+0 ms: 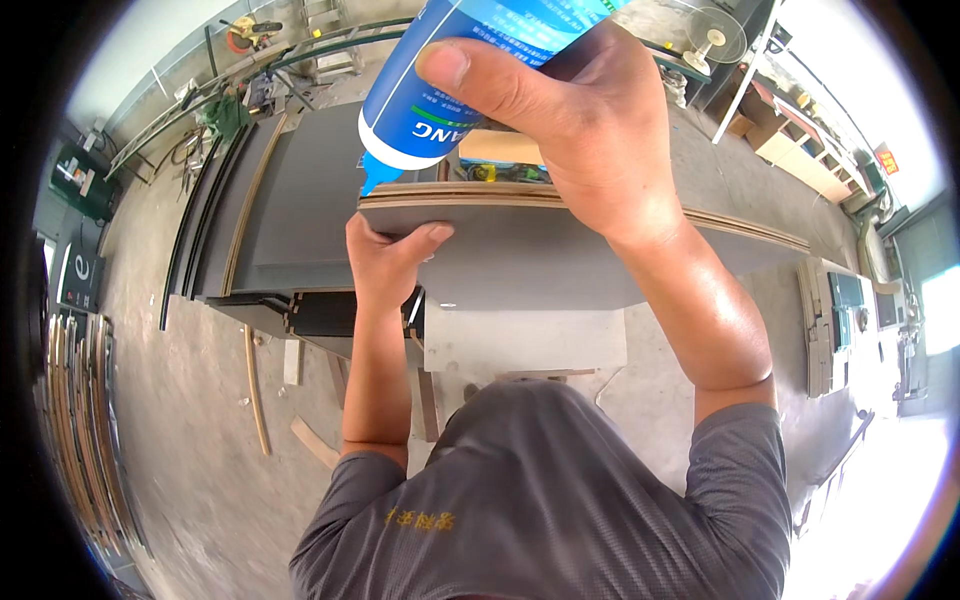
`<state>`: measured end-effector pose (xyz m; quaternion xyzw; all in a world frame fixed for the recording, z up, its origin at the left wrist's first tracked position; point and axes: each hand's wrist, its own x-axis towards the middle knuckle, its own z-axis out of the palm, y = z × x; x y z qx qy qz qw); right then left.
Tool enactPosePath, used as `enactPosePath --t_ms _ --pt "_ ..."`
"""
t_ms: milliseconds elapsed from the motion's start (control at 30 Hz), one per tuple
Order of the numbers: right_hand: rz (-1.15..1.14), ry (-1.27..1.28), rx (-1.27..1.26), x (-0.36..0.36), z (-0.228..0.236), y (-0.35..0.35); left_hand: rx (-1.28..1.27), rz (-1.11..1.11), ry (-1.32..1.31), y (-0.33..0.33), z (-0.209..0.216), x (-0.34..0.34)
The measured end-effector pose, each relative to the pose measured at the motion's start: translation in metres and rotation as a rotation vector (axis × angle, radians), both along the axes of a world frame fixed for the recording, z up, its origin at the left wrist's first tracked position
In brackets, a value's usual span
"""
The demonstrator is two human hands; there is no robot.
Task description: The person applies glue to the edge of a furniture panel, attaches a black trim piece by hand, and secures it with a rubber band before placing it in a stack.
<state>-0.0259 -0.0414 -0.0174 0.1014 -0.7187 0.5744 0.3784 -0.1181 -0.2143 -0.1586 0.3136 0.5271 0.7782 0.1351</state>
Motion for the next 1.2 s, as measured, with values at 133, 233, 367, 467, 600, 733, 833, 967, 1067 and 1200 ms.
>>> enactPosePath --t_ms 133,233,367,467,600,733,833,967,1067,1200 --pt "-0.019 -0.028 0.018 -0.008 0.006 -0.024 0.024 -0.012 0.007 -0.001 0.0 -0.001" --pt "-0.031 -0.108 -0.03 0.003 0.016 -0.042 0.059 0.017 0.066 0.0 -0.001 -0.001" --pt "-0.052 -0.116 0.057 0.011 0.028 -0.055 0.065 0.038 0.132 0.0 -0.005 -0.002" --pt "-0.067 -0.086 0.166 0.009 0.033 -0.059 0.061 0.019 0.125 0.0 -0.008 -0.002" --pt "0.138 -0.05 0.148 0.005 0.04 -0.057 0.042 0.021 0.126 -0.003 -0.007 0.0" --pt "0.098 -0.094 0.103 0.005 0.041 -0.063 0.053 0.017 0.146 -0.005 -0.006 0.002" --pt "0.042 -0.053 0.156 0.003 0.039 -0.067 0.05 0.01 0.166 -0.006 -0.006 0.001" --pt "0.109 -0.053 0.166 0.003 0.043 -0.066 0.053 0.01 0.174 -0.007 -0.007 0.003" --pt "0.102 -0.068 0.147 0.007 0.042 -0.066 0.082 0.003 0.153 -0.007 -0.008 0.004" --pt "0.065 -0.022 0.14 0.008 0.036 -0.064 0.041 -0.003 0.156 -0.008 -0.007 0.003"
